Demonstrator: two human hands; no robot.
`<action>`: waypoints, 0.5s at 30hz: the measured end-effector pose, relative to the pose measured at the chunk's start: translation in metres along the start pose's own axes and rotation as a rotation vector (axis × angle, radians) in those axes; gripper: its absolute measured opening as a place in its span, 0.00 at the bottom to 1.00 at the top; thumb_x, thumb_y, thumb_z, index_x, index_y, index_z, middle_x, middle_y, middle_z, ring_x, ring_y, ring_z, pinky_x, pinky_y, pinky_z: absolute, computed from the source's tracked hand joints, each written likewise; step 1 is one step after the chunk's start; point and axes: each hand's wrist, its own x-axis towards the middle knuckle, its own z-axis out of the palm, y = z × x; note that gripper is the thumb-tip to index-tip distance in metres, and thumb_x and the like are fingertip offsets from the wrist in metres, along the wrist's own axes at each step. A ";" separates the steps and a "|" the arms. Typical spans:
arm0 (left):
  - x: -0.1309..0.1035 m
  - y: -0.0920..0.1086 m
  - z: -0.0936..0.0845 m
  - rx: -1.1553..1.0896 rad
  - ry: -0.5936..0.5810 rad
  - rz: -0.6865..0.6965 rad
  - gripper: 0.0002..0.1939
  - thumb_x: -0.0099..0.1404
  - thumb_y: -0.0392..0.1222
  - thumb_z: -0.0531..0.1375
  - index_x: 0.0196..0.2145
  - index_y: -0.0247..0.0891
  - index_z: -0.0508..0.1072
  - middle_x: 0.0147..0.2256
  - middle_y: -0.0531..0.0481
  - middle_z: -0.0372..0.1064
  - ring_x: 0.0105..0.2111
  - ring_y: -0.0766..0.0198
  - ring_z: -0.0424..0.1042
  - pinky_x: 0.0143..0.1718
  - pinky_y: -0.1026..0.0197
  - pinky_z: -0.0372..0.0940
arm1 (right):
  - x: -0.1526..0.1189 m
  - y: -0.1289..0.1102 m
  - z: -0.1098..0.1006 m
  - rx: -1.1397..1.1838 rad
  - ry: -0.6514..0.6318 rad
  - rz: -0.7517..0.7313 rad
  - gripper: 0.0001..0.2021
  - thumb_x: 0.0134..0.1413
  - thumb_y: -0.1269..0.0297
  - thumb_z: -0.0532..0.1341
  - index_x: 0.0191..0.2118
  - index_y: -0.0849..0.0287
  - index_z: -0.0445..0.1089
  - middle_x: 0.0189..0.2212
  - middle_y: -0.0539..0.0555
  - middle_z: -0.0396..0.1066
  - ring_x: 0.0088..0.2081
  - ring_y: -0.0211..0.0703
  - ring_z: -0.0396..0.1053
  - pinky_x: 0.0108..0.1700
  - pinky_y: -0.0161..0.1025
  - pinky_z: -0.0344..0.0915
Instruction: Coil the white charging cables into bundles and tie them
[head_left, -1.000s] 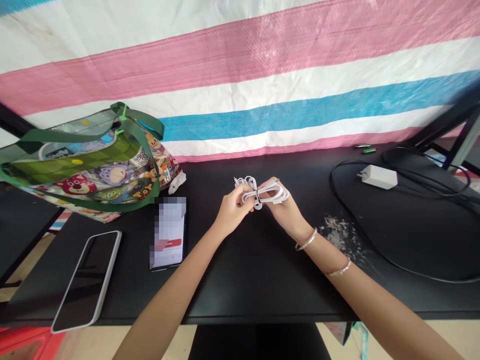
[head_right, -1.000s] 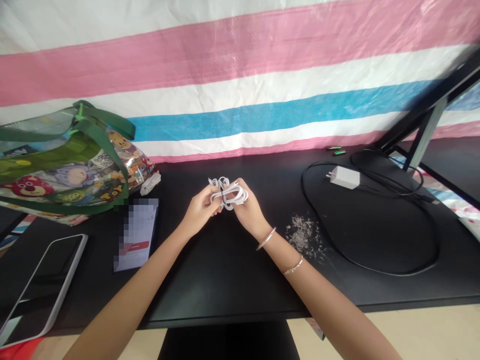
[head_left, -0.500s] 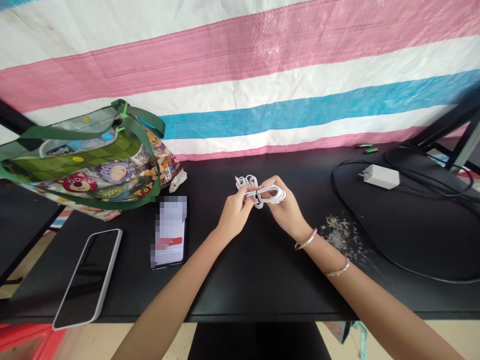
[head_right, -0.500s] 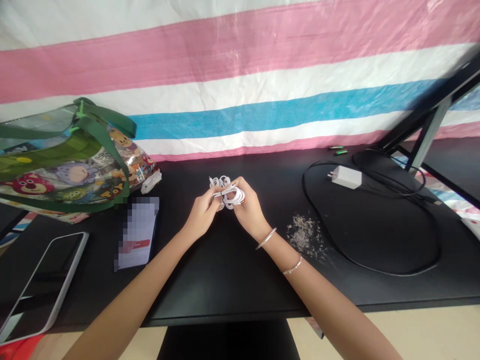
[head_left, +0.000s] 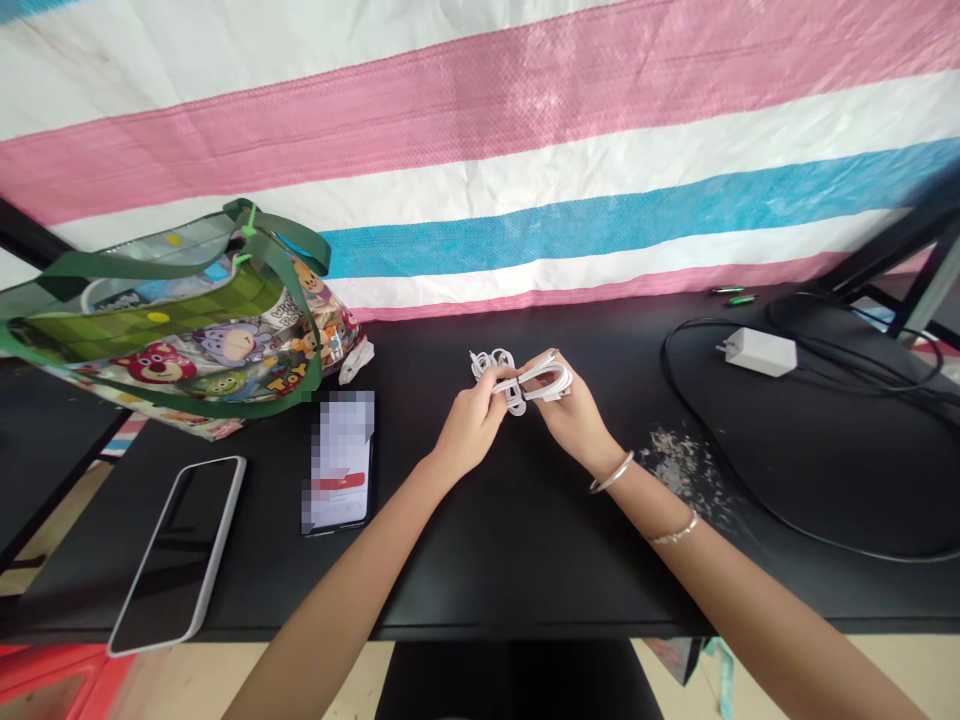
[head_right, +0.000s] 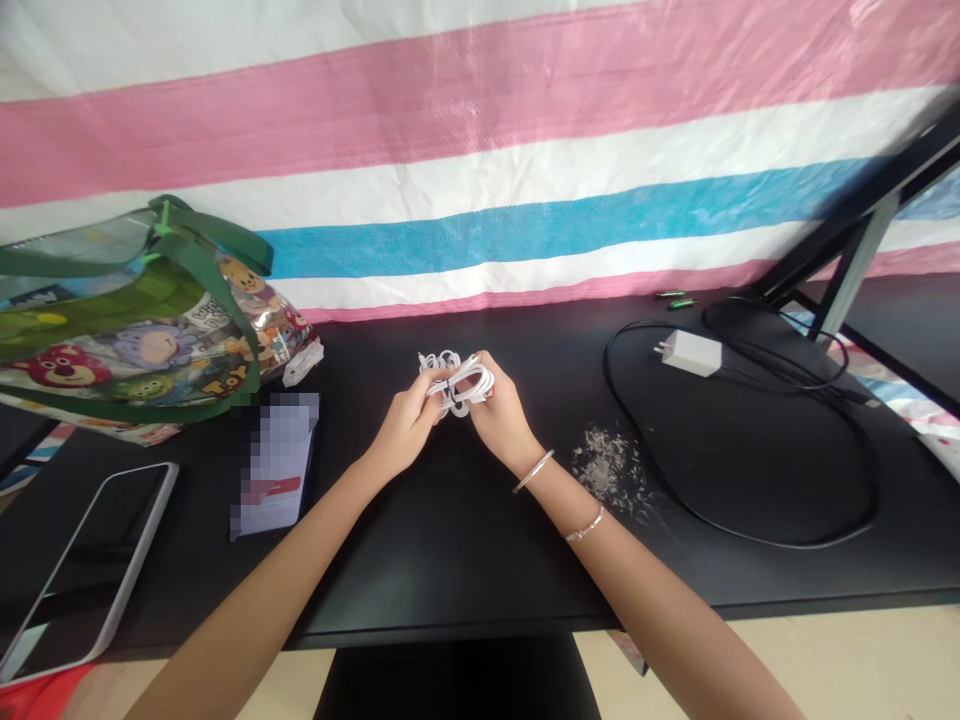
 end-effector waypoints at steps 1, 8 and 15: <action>0.000 0.000 0.000 -0.002 -0.005 -0.004 0.17 0.64 0.31 0.48 0.46 0.39 0.68 0.20 0.58 0.62 0.22 0.67 0.65 0.29 0.67 0.60 | 0.000 0.000 0.000 0.005 -0.003 0.002 0.14 0.53 0.52 0.59 0.26 0.54 0.58 0.23 0.47 0.62 0.26 0.38 0.61 0.30 0.37 0.62; 0.003 0.000 -0.004 -0.051 -0.014 -0.004 0.12 0.66 0.36 0.50 0.43 0.40 0.69 0.19 0.59 0.62 0.22 0.68 0.65 0.30 0.66 0.60 | 0.000 -0.006 -0.001 0.023 -0.004 -0.012 0.17 0.54 0.46 0.58 0.27 0.54 0.58 0.25 0.48 0.64 0.27 0.38 0.63 0.31 0.38 0.62; 0.002 0.001 -0.003 -0.038 -0.004 -0.079 0.13 0.66 0.42 0.50 0.24 0.38 0.65 0.17 0.57 0.61 0.19 0.69 0.63 0.26 0.66 0.56 | 0.001 -0.009 -0.001 0.031 0.039 -0.035 0.16 0.53 0.46 0.59 0.29 0.54 0.62 0.26 0.49 0.66 0.27 0.39 0.64 0.31 0.38 0.63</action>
